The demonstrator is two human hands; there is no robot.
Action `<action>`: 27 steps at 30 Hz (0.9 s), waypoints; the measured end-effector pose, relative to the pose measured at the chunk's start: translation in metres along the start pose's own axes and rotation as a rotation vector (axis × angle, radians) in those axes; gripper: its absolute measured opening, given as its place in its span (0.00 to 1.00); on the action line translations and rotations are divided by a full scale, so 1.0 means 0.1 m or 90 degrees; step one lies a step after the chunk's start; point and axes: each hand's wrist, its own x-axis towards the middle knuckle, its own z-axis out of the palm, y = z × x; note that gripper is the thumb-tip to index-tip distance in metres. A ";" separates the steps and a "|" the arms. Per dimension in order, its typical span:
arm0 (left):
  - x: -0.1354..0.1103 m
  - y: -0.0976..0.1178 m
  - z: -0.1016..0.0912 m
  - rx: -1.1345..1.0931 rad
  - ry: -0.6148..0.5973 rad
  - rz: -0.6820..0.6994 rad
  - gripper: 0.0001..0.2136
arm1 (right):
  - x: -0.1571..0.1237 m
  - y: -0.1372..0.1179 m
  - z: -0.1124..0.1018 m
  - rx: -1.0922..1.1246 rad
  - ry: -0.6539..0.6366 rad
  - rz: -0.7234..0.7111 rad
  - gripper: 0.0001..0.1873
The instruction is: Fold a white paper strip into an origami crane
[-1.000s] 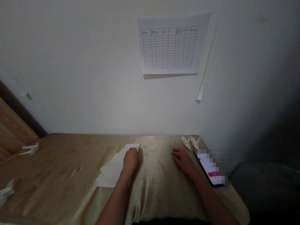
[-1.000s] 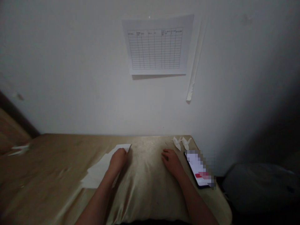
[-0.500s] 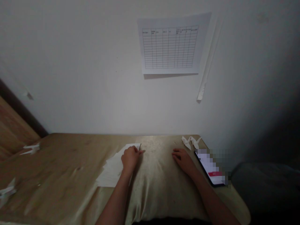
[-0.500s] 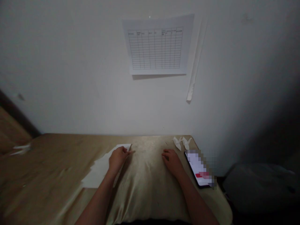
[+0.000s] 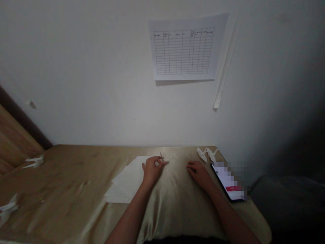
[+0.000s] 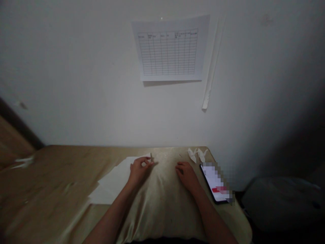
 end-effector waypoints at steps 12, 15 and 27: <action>-0.25 0.14 0.52 -0.070 -0.166 0.203 0.11 | 0.00 0.04 0.03 0.013 0.040 0.006 0.16; -0.23 0.06 0.54 0.024 -0.170 0.218 0.17 | 0.00 0.03 0.02 0.010 0.034 0.000 0.16; -0.30 0.10 0.40 0.237 -0.151 0.272 0.19 | -0.01 0.05 0.07 -0.028 0.022 -0.007 0.16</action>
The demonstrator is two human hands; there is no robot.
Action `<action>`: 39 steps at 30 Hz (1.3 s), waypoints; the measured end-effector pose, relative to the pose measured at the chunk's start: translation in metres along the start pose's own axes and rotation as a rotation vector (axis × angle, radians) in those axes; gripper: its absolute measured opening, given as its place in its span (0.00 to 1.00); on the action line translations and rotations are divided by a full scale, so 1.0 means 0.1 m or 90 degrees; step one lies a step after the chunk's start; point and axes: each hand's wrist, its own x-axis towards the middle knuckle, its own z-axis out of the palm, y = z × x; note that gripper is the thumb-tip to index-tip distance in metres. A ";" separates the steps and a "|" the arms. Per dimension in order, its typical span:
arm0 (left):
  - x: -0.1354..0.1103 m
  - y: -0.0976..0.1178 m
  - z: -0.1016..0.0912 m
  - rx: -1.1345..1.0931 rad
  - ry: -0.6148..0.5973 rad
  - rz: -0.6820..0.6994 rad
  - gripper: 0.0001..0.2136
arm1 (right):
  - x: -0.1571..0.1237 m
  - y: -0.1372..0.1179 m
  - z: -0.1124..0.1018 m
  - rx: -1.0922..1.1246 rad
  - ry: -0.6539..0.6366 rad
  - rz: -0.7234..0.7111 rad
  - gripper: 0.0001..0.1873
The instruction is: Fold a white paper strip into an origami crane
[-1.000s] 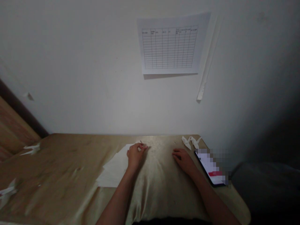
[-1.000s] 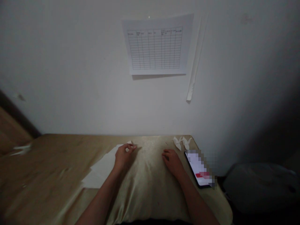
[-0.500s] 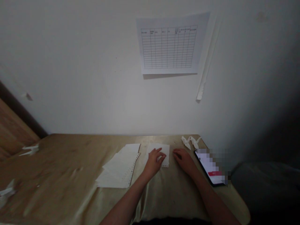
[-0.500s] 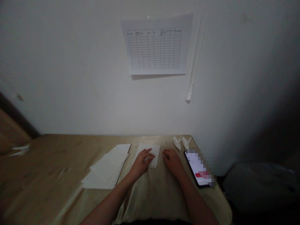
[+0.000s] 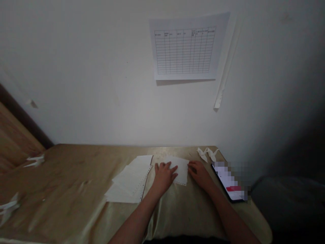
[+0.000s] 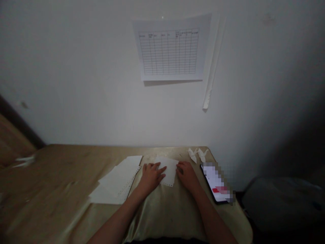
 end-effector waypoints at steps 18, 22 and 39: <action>-0.08 0.13 0.35 -0.004 0.024 0.061 0.27 | -0.07 -0.08 0.24 -0.151 0.036 -0.078 0.19; -0.05 0.10 0.44 0.030 -0.009 0.078 0.29 | -0.09 -0.22 0.33 -0.190 -0.062 -0.136 0.27; -0.04 0.03 0.34 0.028 -0.045 -0.010 0.37 | -0.15 -0.30 0.15 -0.315 -0.158 0.072 0.39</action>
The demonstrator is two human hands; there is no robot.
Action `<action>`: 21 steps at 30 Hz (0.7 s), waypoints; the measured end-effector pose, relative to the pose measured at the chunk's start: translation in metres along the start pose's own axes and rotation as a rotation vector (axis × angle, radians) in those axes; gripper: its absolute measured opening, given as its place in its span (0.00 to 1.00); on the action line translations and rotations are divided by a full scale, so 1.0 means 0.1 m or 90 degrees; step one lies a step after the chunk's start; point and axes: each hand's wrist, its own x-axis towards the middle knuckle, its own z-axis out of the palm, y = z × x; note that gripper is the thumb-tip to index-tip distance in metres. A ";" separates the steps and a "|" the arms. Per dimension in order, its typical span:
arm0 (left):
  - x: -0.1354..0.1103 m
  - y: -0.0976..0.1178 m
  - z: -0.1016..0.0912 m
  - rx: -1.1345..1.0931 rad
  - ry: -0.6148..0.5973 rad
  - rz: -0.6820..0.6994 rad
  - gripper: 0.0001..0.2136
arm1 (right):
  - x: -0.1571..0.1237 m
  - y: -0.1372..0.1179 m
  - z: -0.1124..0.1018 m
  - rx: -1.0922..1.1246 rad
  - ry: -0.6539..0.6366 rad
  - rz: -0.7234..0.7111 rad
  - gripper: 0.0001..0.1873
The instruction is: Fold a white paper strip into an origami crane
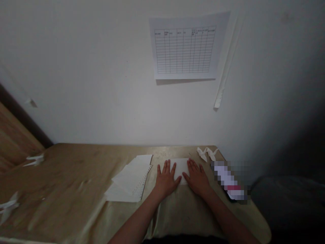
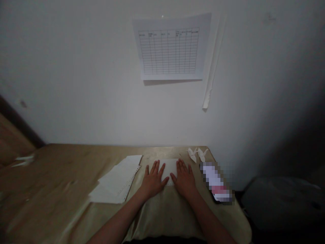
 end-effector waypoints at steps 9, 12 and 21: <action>-0.01 -0.09 0.00 0.008 0.038 -0.034 0.45 | 0.01 0.08 0.12 -0.007 0.058 0.029 0.33; -0.01 -0.09 0.00 0.032 0.076 -0.012 0.40 | 0.04 0.11 0.14 -0.008 0.089 0.016 0.32; 0.04 -0.07 0.06 0.090 0.113 0.221 0.26 | 0.05 -0.02 0.12 0.012 0.091 -0.173 0.30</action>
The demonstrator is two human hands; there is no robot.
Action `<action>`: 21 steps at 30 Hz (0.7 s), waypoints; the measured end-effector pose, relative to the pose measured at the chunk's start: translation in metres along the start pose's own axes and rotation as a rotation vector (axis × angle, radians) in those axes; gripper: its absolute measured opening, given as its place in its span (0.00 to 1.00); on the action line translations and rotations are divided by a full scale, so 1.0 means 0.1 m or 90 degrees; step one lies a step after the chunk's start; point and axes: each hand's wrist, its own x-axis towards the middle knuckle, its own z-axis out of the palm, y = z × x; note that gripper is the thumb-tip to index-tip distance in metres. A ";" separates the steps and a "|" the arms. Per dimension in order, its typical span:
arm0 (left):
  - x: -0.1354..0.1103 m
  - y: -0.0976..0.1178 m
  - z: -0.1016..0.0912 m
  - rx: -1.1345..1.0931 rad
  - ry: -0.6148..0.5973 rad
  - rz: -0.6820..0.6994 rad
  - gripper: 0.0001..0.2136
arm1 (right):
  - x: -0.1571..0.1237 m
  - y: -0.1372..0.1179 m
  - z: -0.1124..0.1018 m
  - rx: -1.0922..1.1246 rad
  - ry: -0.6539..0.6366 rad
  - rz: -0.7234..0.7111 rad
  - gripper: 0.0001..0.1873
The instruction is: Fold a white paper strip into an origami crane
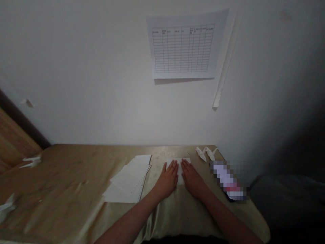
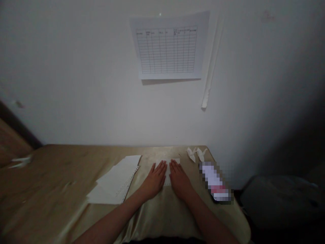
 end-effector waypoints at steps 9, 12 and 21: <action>-0.06 -0.06 -0.08 -0.036 -0.074 -0.074 0.27 | -0.06 -0.08 -0.21 -0.004 -0.099 0.056 0.32; -0.07 -0.08 -0.15 -0.066 -0.088 -0.127 0.31 | -0.07 -0.07 -0.21 0.003 -0.106 0.088 0.35; -0.10 -0.12 -0.18 -0.085 -0.088 -0.179 0.39 | -0.08 0.04 -0.13 -0.003 -0.087 0.154 0.46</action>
